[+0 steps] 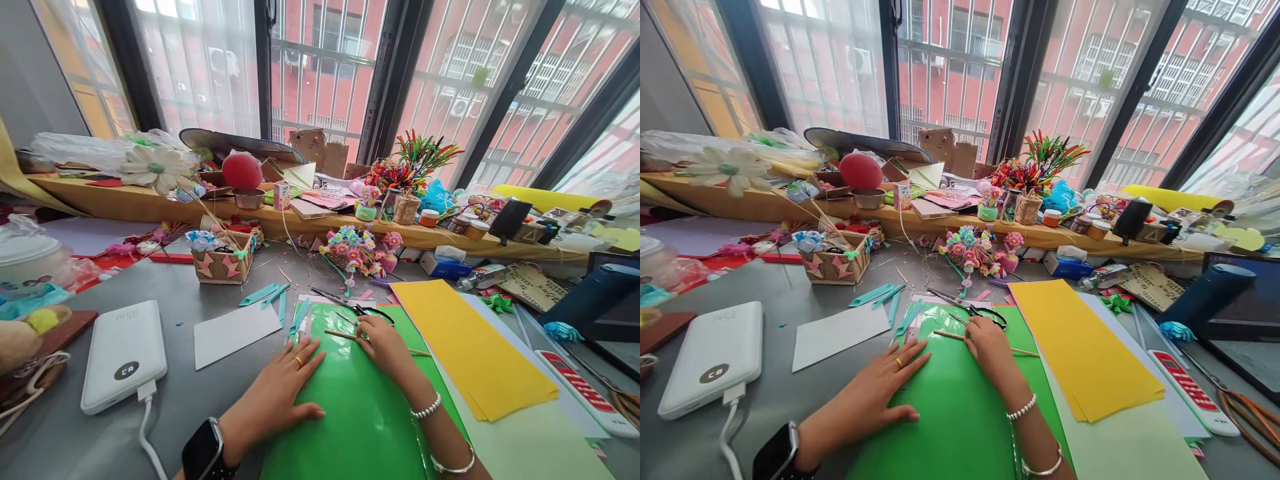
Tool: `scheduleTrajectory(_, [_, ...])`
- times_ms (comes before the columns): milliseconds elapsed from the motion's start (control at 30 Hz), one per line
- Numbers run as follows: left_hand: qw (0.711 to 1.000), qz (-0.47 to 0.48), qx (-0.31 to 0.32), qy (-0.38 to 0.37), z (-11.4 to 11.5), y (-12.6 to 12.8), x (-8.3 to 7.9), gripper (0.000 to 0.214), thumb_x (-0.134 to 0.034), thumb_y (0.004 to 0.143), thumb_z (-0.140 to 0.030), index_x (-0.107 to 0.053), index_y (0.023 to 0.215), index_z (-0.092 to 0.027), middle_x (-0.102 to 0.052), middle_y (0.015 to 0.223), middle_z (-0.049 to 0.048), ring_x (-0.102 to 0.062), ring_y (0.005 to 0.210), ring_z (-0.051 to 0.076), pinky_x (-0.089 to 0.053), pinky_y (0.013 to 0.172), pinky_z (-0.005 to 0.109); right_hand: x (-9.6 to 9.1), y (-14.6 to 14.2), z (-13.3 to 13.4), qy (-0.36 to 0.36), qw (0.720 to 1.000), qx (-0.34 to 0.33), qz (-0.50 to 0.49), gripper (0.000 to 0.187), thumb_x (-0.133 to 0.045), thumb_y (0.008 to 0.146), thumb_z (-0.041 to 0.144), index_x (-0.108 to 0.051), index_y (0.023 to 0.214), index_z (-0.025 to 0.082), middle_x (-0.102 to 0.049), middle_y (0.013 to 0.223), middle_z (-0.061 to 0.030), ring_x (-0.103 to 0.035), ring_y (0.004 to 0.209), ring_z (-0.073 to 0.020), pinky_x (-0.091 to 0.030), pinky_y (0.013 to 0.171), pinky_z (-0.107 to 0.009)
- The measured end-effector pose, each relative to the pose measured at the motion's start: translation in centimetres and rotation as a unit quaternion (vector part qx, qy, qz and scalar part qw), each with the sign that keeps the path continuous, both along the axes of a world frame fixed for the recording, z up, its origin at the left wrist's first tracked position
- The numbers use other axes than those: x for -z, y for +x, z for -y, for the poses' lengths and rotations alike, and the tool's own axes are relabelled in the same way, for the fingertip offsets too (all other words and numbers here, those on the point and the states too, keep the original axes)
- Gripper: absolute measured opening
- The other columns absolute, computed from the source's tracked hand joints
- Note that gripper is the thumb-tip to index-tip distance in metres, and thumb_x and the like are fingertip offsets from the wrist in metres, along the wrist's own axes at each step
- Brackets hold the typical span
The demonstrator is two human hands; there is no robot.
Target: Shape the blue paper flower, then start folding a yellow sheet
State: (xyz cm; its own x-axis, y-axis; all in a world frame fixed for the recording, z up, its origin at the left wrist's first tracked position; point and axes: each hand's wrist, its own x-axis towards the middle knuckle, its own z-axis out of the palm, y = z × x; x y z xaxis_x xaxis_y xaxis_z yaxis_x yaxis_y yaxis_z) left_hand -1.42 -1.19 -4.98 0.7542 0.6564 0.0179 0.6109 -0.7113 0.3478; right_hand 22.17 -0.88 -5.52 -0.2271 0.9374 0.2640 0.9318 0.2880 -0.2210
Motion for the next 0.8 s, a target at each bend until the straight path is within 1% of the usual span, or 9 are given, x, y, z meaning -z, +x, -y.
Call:
scheduleTrajectory(33, [1.000, -0.007, -0.010, 0.004, -0.1, -0.3, 0.3, 0.073, -0.058, 0.071, -0.055, -0.038, 0.132, -0.022, -0.032, 0.141, 0.0133, -0.030, 0.129, 0.034, -0.024, 0.104, 0.051, -0.1, 0.1, 0.0, 0.003, 1.000, 0.010, 0.004, 0.008, -0.058, 0.076, 0.010, -0.059, 0.078, 0.018, -0.062, 0.106, -0.0104, -0.057, 0.100, -0.0241, -0.046, 0.082, -0.037])
scheduleTrajectory(100, [0.998, -0.011, -0.052, 0.029, -0.6, -1.3, 0.7, 0.070, -0.055, 0.073, -0.055, -0.040, 0.131, -0.018, -0.033, 0.140, 0.0156, -0.031, 0.128, 0.034, -0.027, 0.104, 0.050, -0.2, 0.2, 0.0, 0.007, 0.999, 0.032, 0.012, 0.004, -0.060, 0.077, 0.014, -0.059, 0.076, 0.018, -0.063, 0.103, -0.0095, -0.057, 0.097, -0.0243, -0.046, 0.079, -0.035])
scheduleTrajectory(167, [0.994, -0.029, -0.095, 0.051, -1.3, -2.7, 0.7, 0.068, -0.054, 0.075, -0.053, -0.043, 0.129, -0.014, -0.036, 0.137, 0.0178, -0.033, 0.127, 0.034, -0.028, 0.103, 0.050, -0.3, 0.3, -0.1, 0.008, 0.998, 0.055, 0.020, 0.003, -0.060, 0.078, 0.017, -0.058, 0.075, 0.018, -0.064, 0.095, -0.0085, -0.058, 0.090, -0.0244, -0.047, 0.075, -0.034])
scheduleTrajectory(267, [0.985, -0.048, -0.141, 0.087, -2.2, -4.3, 0.4, 0.061, -0.051, 0.078, -0.050, -0.049, 0.124, -0.011, -0.043, 0.133, 0.0190, -0.038, 0.124, 0.033, -0.028, 0.103, 0.050, -0.3, 0.3, -0.2, 0.008, 0.996, 0.087, 0.031, 0.007, -0.056, 0.081, 0.019, -0.058, 0.074, 0.018, -0.064, 0.083, -0.0070, -0.059, 0.082, -0.0238, -0.046, 0.068, -0.032])
scheduleTrajectory(367, [0.979, -0.046, -0.168, 0.105, -2.3, -4.7, -0.2, 0.050, -0.051, 0.080, -0.045, -0.054, 0.117, -0.012, -0.049, 0.129, 0.0185, -0.043, 0.122, 0.032, -0.028, 0.104, 0.049, -0.2, 0.5, -0.4, 0.009, 0.993, 0.111, 0.037, 0.010, -0.053, 0.083, 0.020, -0.058, 0.074, 0.019, -0.064, 0.082, -0.0063, -0.059, 0.082, -0.0226, -0.045, 0.068, -0.031])
scheduleTrajectory(467, [0.984, -0.046, -0.147, 0.087, -2.0, -3.5, -1.1, 0.044, -0.053, 0.080, -0.041, -0.054, 0.115, -0.014, -0.051, 0.127, 0.0175, -0.046, 0.119, 0.031, -0.028, 0.103, 0.050, -0.1, 0.7, -0.7, 0.007, 0.990, 0.135, 0.045, 0.012, -0.052, 0.084, 0.020, -0.059, 0.076, 0.018, -0.064, 0.082, -0.0069, -0.058, 0.084, -0.0221, -0.046, 0.069, -0.031])
scheduleTrajectory(567, [0.993, -0.037, -0.096, 0.060, -2.4, -1.3, -1.9, 0.040, -0.059, 0.077, -0.032, -0.056, 0.111, -0.012, -0.054, 0.123, 0.0200, -0.050, 0.114, 0.033, -0.036, 0.097, 0.047, 0.1, 1.0, -1.0, -0.001, 0.985, 0.163, 0.054, 0.013, -0.050, 0.087, 0.023, -0.060, 0.086, 0.015, -0.063, 0.090, -0.0070, -0.058, 0.086, -0.0195, -0.048, 0.073, -0.033])
scheduleTrajectory(700, [0.996, -0.026, -0.063, 0.057, -4.1, 2.1, -2.2, 0.031, -0.061, 0.075, -0.028, -0.059, 0.102, -0.013, -0.058, 0.117, 0.0178, -0.055, 0.107, 0.030, -0.041, 0.092, 0.039, 0.1, 1.5, -1.2, -0.010, 0.979, 0.195, 0.060, 0.024, -0.049, 0.088, 0.029, -0.053, 0.110, 0.018, -0.056, 0.112, -0.0065, -0.058, 0.092, -0.0170, -0.049, 0.078, -0.037])
scheduleTrajectory(800, [0.995, -0.017, -0.068, 0.069, -5.7, 4.4, -1.7, 0.030, -0.061, 0.074, -0.029, -0.058, 0.100, -0.014, -0.059, 0.115, 0.0162, -0.054, 0.108, 0.030, -0.041, 0.090, 0.037, 0.2, 2.2, -1.2, -0.010, 0.974, 0.217, 0.058, 0.025, -0.049, 0.088, 0.028, -0.053, 0.111, 0.018, -0.055, 0.114, -0.0070, -0.058, 0.093, -0.0179, -0.049, 0.079, -0.038])
